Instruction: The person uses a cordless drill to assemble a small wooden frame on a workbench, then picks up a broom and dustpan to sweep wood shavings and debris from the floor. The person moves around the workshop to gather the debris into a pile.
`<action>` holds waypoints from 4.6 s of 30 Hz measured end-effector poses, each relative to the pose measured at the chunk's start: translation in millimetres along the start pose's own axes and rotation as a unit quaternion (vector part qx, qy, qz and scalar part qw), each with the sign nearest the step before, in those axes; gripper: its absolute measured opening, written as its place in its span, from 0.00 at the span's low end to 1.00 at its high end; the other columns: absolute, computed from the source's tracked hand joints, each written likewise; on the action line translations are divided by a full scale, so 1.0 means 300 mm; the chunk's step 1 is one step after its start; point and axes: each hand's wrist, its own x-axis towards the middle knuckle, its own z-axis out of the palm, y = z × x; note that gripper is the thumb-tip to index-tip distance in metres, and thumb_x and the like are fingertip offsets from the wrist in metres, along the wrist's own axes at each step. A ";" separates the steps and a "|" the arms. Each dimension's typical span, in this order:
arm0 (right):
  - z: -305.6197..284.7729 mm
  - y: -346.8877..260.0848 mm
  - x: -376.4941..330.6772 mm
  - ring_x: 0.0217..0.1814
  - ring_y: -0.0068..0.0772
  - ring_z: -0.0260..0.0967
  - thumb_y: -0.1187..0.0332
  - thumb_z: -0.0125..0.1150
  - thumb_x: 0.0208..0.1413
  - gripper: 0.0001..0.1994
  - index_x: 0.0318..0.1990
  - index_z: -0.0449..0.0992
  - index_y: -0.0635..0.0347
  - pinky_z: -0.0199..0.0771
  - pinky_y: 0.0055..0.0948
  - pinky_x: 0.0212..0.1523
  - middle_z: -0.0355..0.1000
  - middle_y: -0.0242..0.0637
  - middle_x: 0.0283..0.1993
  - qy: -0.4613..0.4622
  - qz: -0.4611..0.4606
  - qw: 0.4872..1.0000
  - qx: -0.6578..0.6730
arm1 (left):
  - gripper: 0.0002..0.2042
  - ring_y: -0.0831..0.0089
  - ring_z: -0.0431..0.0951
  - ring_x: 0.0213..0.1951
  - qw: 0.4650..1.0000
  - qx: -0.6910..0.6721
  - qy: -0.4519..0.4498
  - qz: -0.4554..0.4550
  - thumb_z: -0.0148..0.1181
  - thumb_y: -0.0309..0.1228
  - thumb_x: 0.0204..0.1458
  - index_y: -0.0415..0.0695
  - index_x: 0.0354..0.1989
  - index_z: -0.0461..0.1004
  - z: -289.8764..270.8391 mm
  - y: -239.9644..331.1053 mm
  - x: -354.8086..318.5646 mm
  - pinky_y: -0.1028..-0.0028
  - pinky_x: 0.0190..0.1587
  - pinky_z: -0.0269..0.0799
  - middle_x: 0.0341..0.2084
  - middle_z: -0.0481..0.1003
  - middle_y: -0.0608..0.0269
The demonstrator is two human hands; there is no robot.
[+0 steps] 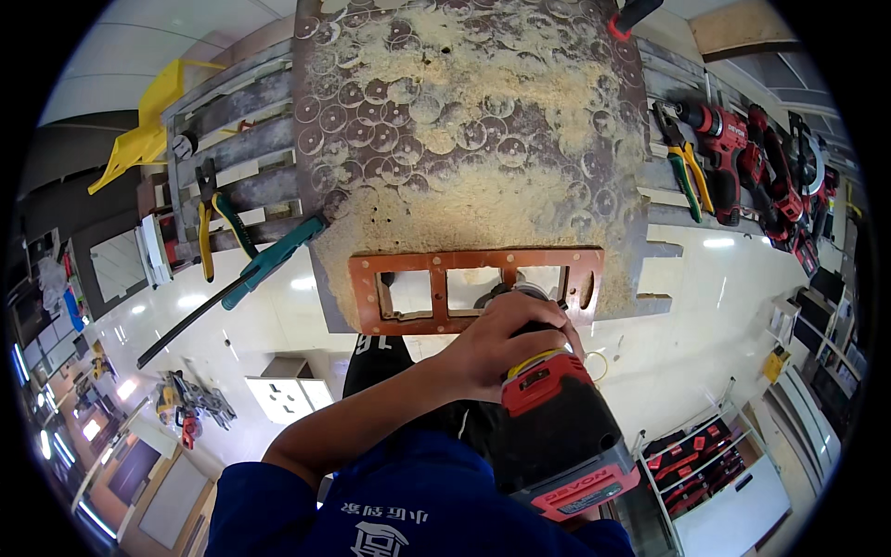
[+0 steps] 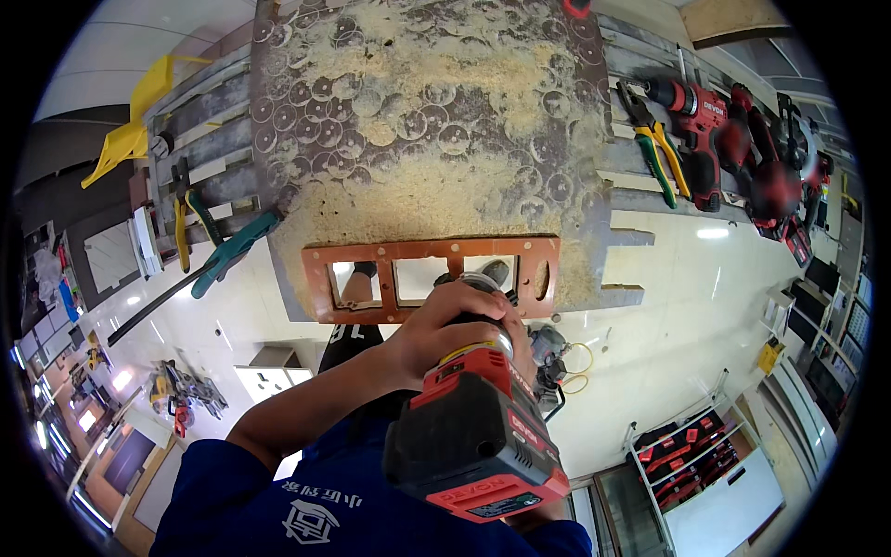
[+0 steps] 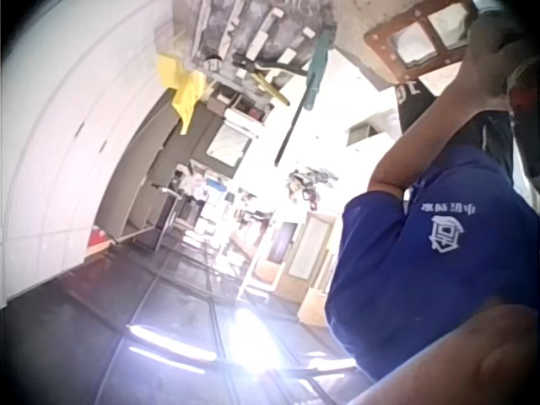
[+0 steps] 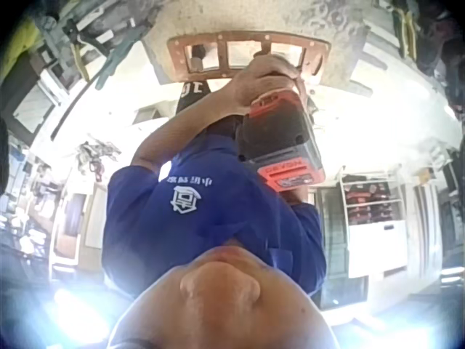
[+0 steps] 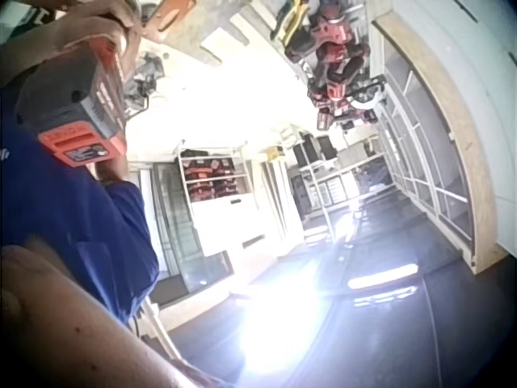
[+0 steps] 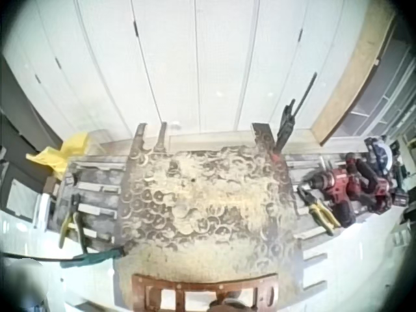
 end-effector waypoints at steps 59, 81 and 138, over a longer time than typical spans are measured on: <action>-0.167 -0.691 -0.185 0.66 0.56 0.60 0.72 0.69 0.44 0.35 0.62 0.63 0.59 0.64 0.41 0.63 0.57 0.53 0.67 0.204 -0.467 0.857 -0.076 | 0.32 0.64 0.72 0.52 0.998 -0.026 0.046 0.014 0.67 0.40 0.49 0.40 0.59 0.61 -0.114 0.573 0.309 0.65 0.56 0.69 0.50 0.70 0.55; -0.141 -1.122 -0.390 0.70 0.52 0.55 0.52 0.69 0.44 0.39 0.64 0.63 0.55 0.52 0.56 0.67 0.59 0.47 0.66 -0.024 -0.629 0.755 -0.183 | 0.12 0.51 0.58 0.66 0.976 -0.092 0.016 0.199 0.63 0.27 0.51 0.51 0.43 0.71 -0.430 0.923 0.168 0.55 0.65 0.59 0.60 0.63 0.45; -0.288 -0.023 -0.933 0.32 0.41 0.76 0.85 0.50 0.42 0.14 0.34 0.76 0.60 0.74 0.34 0.35 0.76 0.39 0.29 0.249 -0.097 0.957 -0.113 | 0.43 0.52 0.78 0.46 0.743 0.500 0.209 0.392 0.43 0.65 0.55 0.29 0.55 0.62 -0.313 1.054 0.248 0.56 0.48 0.77 0.46 0.73 0.40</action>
